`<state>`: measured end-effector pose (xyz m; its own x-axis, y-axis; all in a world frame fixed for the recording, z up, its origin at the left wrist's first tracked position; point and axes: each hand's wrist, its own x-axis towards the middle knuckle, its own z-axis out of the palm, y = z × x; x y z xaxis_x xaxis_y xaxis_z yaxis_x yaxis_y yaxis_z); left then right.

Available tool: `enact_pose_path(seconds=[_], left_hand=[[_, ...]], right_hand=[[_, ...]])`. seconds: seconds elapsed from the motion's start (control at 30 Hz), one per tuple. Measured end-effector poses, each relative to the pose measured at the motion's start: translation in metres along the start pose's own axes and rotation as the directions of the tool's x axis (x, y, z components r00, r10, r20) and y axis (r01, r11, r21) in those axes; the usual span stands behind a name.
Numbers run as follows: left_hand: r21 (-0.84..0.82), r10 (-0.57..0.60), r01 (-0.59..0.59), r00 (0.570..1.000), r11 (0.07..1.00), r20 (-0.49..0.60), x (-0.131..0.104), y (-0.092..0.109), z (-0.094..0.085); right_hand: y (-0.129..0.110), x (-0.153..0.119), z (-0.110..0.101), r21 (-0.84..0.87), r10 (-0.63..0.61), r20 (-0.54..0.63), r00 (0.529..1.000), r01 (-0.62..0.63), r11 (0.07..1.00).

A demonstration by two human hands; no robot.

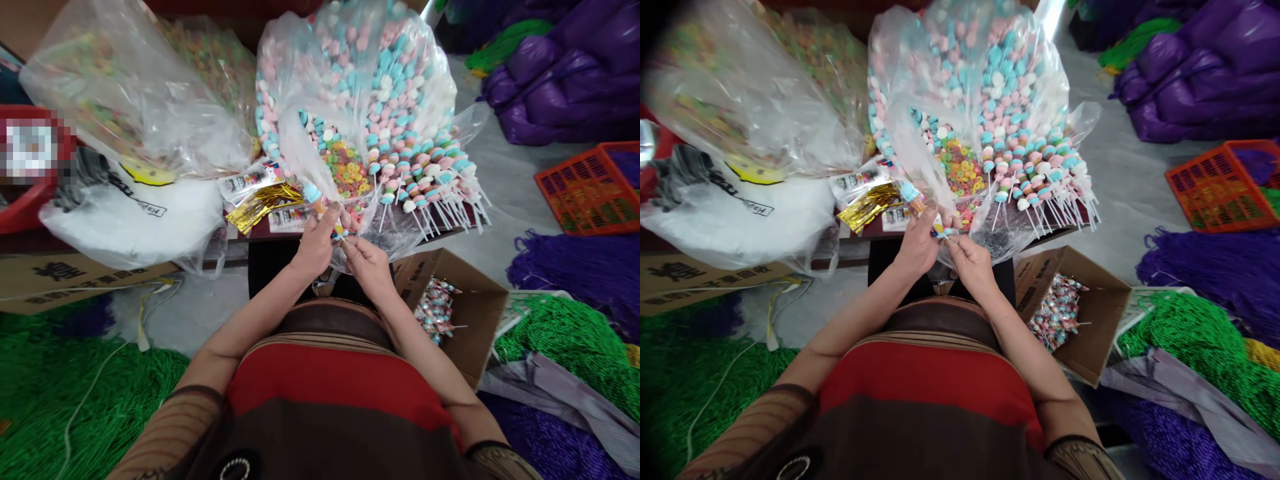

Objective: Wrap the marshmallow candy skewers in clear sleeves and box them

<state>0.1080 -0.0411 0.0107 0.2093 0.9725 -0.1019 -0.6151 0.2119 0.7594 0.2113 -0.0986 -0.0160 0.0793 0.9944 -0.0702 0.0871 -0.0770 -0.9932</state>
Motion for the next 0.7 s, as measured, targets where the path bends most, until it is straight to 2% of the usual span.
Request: enact_pose_path(seconds=[0.13,0.2,0.27,0.43,0.5,0.6,0.7], left_hand=[[0.048,-0.151,0.147,0.985,0.988,0.083,-0.004,-0.002,-0.009],[-0.003,-0.141,0.143,0.983,0.990,0.115,-0.001,0.003,-0.013],[-0.054,-0.100,0.105,0.991,0.993,0.088,0.006,0.013,-0.016],[-0.090,0.029,-0.038,0.995,0.995,-0.097,0.023,0.034,-0.016],[-0.088,0.041,-0.055,0.988,0.995,-0.151,0.025,0.032,-0.015],[-0.079,0.027,-0.042,0.984,0.996,-0.177,0.022,0.023,-0.011],[-0.054,0.020,-0.029,0.986,0.998,-0.164,0.014,0.013,-0.005]], right_hand=[[-0.004,0.002,0.003,0.239,0.119,0.073,0.990,-0.133,0.962],[-0.006,0.001,0.002,0.283,0.127,0.086,0.988,-0.147,0.948],[-0.006,0.000,-0.001,0.274,0.126,0.099,0.987,-0.149,0.950],[-0.003,-0.001,-0.006,0.161,0.124,0.160,0.979,-0.150,0.976],[-0.002,-0.001,-0.008,0.086,0.099,0.133,0.986,-0.111,0.990],[-0.002,0.002,-0.012,-0.113,-0.008,0.049,0.999,0.014,0.994],[-0.006,0.004,-0.012,-0.283,-0.093,0.077,0.993,0.111,0.952]])
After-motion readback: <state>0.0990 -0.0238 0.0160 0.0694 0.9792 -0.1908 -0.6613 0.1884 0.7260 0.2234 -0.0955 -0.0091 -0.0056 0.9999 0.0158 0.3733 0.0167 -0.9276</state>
